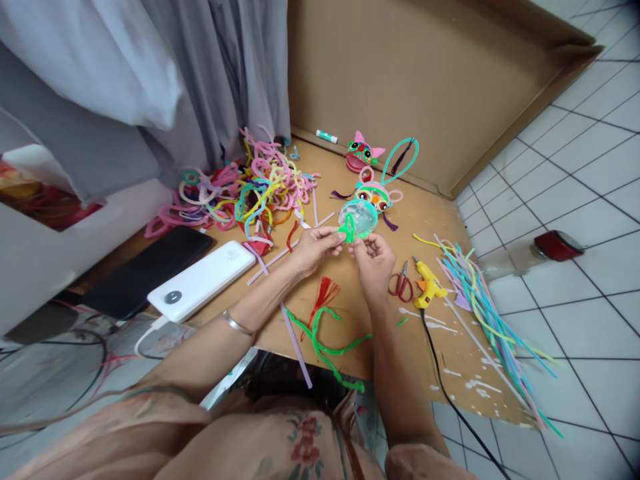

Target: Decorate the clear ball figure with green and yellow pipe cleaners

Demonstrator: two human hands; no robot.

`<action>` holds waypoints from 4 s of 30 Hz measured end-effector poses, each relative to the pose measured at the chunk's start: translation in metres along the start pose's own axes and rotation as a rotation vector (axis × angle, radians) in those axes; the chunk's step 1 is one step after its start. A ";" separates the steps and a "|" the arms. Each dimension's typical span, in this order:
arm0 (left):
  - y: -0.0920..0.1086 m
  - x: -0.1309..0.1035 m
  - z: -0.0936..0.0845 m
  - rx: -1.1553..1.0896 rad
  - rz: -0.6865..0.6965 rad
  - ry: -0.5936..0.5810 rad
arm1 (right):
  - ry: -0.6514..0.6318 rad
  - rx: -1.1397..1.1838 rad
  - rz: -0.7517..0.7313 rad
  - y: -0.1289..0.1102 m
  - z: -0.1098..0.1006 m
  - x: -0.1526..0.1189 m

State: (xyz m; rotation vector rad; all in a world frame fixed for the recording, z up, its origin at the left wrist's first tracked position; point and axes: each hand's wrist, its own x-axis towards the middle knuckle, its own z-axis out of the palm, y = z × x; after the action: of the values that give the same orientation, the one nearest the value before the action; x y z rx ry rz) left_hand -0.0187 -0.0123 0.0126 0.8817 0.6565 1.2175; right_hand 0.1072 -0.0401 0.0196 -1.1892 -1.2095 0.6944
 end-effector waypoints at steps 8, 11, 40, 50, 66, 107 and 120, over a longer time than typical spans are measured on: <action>0.002 0.001 -0.001 -0.144 -0.083 0.035 | -0.088 0.167 0.054 -0.003 0.002 0.002; 0.001 0.001 0.000 -0.136 -0.071 0.061 | -0.062 0.113 -0.005 -0.004 0.003 -0.001; -0.003 0.001 0.000 0.161 0.150 0.048 | -0.007 -0.018 -0.121 -0.004 0.003 -0.005; -0.007 0.002 -0.009 0.524 0.222 0.029 | -0.051 -0.323 -0.497 0.000 -0.003 -0.006; 0.002 -0.005 -0.006 0.657 0.194 -0.203 | -0.183 -0.011 -0.062 0.006 -0.013 0.010; 0.000 -0.005 -0.004 0.434 -0.016 -0.294 | -0.402 0.175 0.133 -0.001 -0.026 0.016; -0.007 -0.005 -0.001 0.434 0.015 -0.206 | -0.268 0.247 0.175 0.003 -0.019 0.014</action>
State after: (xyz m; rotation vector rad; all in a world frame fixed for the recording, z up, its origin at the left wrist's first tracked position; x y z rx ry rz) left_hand -0.0177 -0.0173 0.0060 1.3566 0.7598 0.9936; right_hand 0.1290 -0.0324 0.0231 -1.0237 -1.2056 1.1296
